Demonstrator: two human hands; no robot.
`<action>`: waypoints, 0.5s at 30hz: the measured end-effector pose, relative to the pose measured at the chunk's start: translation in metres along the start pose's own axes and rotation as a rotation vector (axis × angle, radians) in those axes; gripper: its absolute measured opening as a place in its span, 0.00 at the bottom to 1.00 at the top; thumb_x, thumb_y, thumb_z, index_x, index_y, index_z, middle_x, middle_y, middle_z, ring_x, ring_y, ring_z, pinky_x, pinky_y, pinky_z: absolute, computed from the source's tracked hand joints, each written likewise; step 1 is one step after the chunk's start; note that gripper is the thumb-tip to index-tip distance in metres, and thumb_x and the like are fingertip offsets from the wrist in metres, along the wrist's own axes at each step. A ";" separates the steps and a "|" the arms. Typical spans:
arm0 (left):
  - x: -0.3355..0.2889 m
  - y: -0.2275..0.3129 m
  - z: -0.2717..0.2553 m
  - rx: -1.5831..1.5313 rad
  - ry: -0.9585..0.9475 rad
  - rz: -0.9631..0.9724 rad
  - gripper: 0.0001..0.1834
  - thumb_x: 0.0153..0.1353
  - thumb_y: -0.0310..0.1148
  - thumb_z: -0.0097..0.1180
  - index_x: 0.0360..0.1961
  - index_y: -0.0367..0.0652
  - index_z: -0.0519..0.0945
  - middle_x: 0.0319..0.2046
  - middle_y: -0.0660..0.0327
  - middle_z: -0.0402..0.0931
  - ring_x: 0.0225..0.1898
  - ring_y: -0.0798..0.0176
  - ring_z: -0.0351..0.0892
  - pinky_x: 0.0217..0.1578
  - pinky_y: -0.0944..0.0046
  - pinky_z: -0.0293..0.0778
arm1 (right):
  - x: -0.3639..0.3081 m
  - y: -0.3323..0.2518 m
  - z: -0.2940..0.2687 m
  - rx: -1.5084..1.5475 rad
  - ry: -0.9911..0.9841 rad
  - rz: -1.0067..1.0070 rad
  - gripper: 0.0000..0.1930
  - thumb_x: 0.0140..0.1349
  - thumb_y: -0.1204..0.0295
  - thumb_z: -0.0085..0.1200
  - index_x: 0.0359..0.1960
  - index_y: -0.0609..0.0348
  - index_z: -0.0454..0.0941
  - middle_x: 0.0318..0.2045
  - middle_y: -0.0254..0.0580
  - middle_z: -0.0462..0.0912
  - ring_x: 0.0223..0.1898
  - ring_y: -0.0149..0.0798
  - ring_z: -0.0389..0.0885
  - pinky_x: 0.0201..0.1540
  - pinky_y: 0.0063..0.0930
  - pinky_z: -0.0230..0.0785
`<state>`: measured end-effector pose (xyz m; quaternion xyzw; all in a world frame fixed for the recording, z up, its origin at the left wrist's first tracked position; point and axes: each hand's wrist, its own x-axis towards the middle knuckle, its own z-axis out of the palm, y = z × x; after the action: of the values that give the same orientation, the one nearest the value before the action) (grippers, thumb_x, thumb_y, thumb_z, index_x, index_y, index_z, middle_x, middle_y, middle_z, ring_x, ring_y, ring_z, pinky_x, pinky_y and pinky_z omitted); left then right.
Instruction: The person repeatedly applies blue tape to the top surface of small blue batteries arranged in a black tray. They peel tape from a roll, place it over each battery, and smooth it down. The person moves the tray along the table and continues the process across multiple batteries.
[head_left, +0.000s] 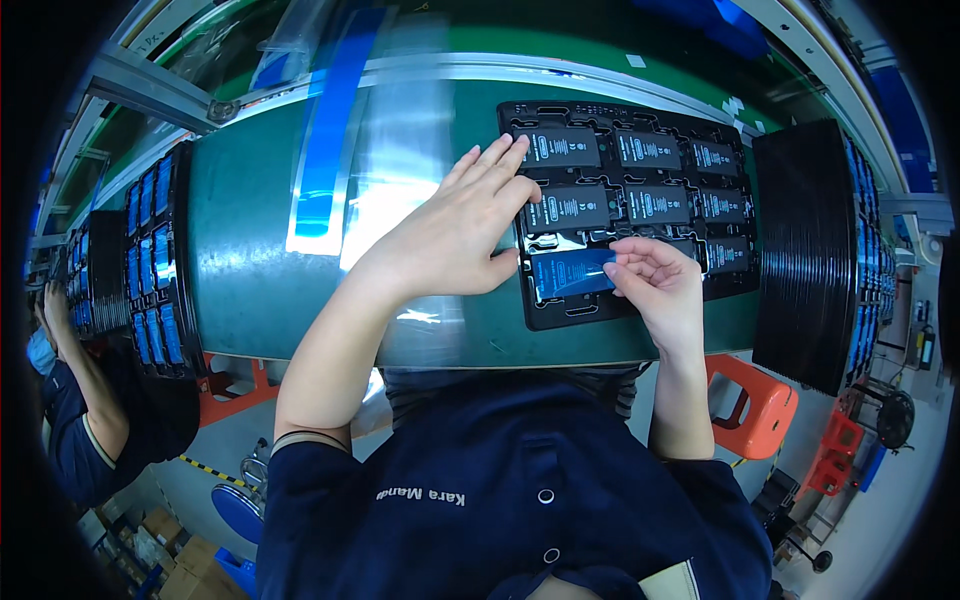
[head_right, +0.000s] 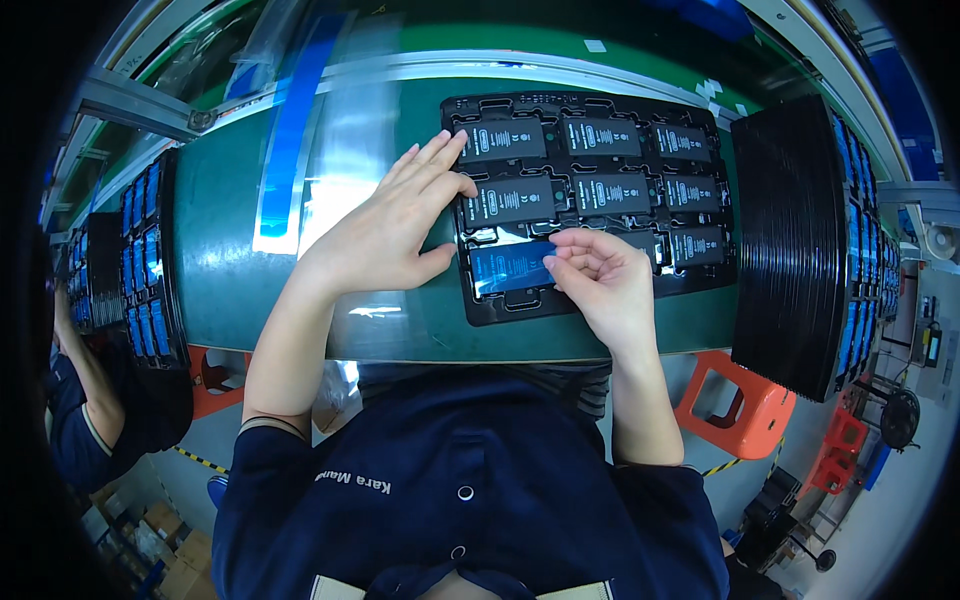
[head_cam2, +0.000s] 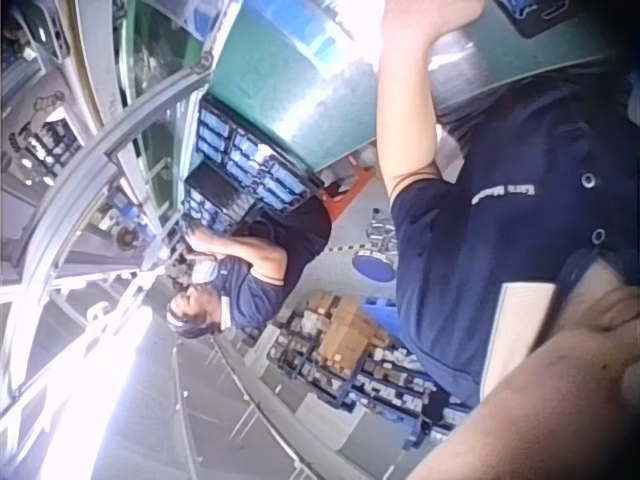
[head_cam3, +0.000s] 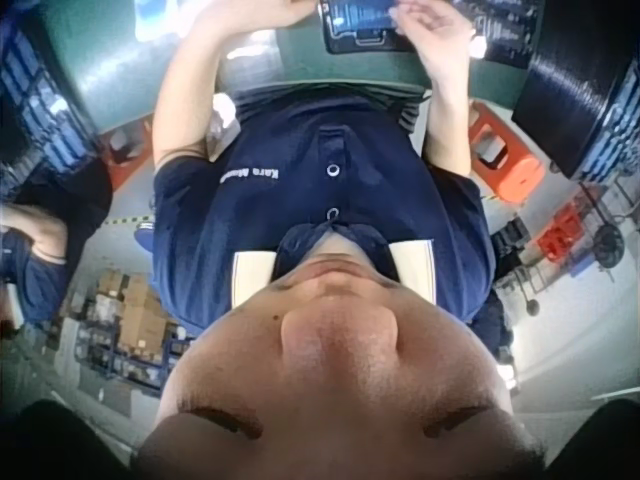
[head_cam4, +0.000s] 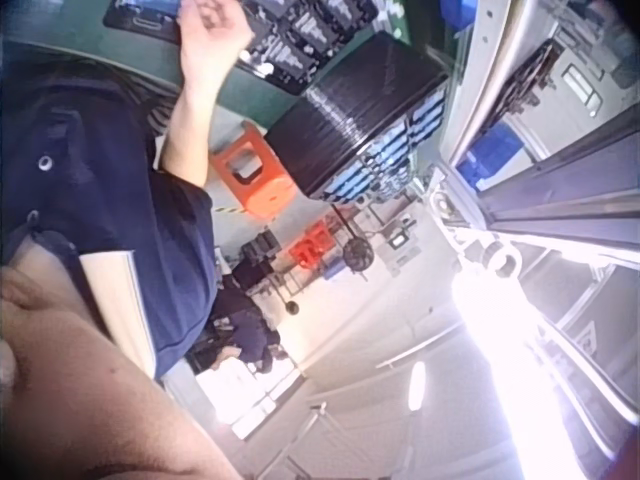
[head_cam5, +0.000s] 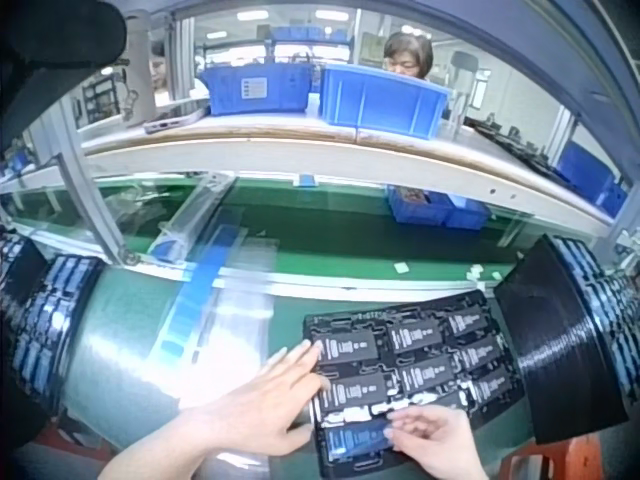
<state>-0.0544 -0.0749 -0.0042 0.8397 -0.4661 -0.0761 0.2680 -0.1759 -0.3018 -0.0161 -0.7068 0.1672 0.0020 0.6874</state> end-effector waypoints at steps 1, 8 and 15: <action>0.000 0.000 -0.001 0.001 -0.004 -0.001 0.24 0.48 0.27 0.58 0.48 0.40 0.68 0.66 0.37 0.51 0.69 0.41 0.46 0.68 0.47 0.43 | 0.000 0.000 0.000 0.004 0.000 -0.001 0.12 0.53 0.83 0.61 0.40 0.67 0.79 0.29 0.35 0.81 0.27 0.20 0.78 0.31 0.11 0.71; 0.001 0.003 -0.002 -0.009 -0.023 -0.007 0.21 0.47 0.27 0.56 0.44 0.41 0.68 0.67 0.39 0.49 0.70 0.39 0.43 0.68 0.44 0.42 | 0.002 0.003 -0.004 0.001 -0.020 -0.007 0.13 0.53 0.84 0.61 0.42 0.69 0.78 0.31 0.38 0.82 0.29 0.22 0.80 0.30 0.12 0.72; 0.001 0.004 -0.002 -0.012 -0.026 -0.009 0.19 0.46 0.26 0.55 0.41 0.42 0.67 0.67 0.39 0.49 0.70 0.38 0.41 0.68 0.43 0.40 | 0.001 0.001 -0.002 0.003 -0.011 -0.002 0.11 0.53 0.83 0.61 0.40 0.67 0.79 0.29 0.34 0.80 0.27 0.20 0.77 0.31 0.11 0.71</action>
<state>-0.0561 -0.0765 -0.0004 0.8391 -0.4653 -0.0913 0.2667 -0.1752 -0.3044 -0.0170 -0.7061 0.1625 0.0049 0.6892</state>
